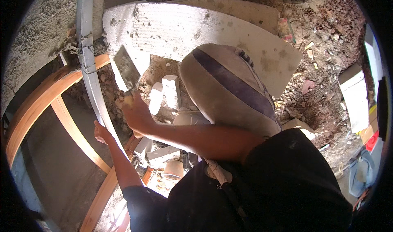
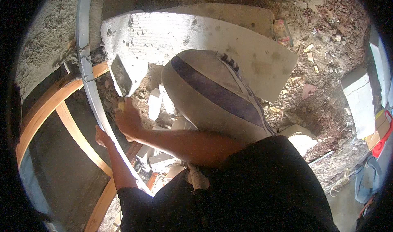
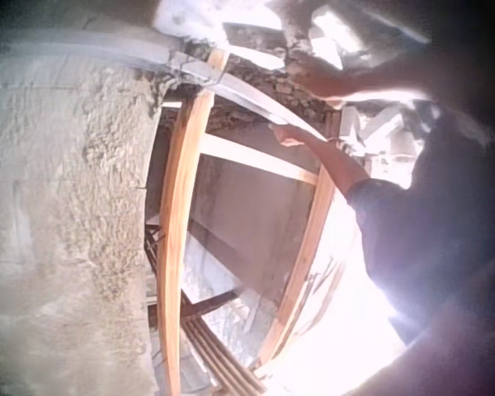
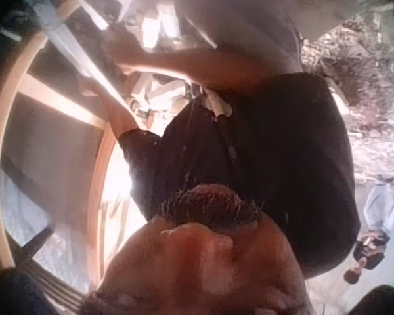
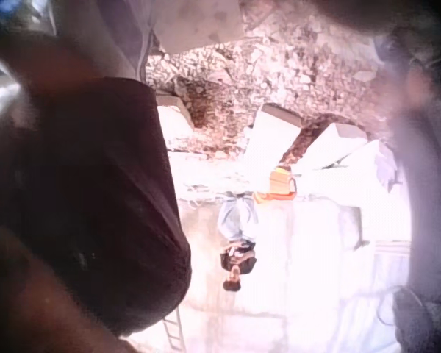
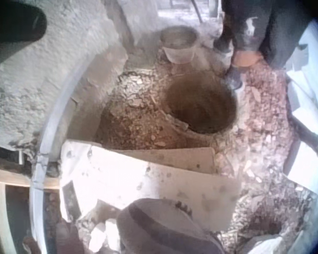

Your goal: The person breaks a white block with a hammer, scoops mortar from a bucket with a trowel, and applies it to a metal track. The person then places the block into the track and taps it into position.

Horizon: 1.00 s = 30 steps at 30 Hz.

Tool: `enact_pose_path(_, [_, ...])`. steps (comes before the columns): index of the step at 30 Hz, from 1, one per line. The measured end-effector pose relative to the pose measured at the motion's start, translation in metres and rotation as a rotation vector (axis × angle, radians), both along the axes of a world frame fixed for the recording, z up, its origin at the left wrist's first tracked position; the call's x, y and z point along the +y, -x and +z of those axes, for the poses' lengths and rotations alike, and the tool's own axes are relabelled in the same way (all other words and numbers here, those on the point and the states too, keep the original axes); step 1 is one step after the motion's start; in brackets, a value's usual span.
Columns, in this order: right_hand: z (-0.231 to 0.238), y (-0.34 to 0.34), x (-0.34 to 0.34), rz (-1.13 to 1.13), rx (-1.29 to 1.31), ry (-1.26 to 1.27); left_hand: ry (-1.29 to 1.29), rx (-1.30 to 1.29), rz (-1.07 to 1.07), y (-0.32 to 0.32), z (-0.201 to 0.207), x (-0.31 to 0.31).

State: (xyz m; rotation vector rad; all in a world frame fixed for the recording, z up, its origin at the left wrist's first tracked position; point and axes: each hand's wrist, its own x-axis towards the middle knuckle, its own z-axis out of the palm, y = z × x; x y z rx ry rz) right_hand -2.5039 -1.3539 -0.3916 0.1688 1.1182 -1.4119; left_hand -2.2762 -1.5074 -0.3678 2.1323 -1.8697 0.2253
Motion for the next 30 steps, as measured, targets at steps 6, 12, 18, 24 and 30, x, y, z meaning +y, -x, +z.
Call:
enact_pose_path(6, [-0.022,0.008,-0.051,-0.115,0.235,0.006,0.049,-0.058,-0.122,0.0,0.0,0.0])
enact_pose_path(12, [-0.026,-0.02,-0.068,-0.196,0.219,0.037,-0.021,0.03,0.003,0.009,0.0,0.004])
enact_pose_path(18, [-0.046,-0.041,-0.065,-0.294,0.268,0.141,-0.044,0.213,-0.125,0.004,-0.003,0.007])
enact_pose_path(24, [-0.054,-0.029,-0.059,-0.216,0.139,0.141,-0.066,0.138,-0.196,-0.004,-0.003,0.0])
enact_pose_path(30, [-0.057,-0.03,-0.064,-0.223,0.112,0.167,-0.061,0.21,-0.203,-0.008,-0.006,0.0])
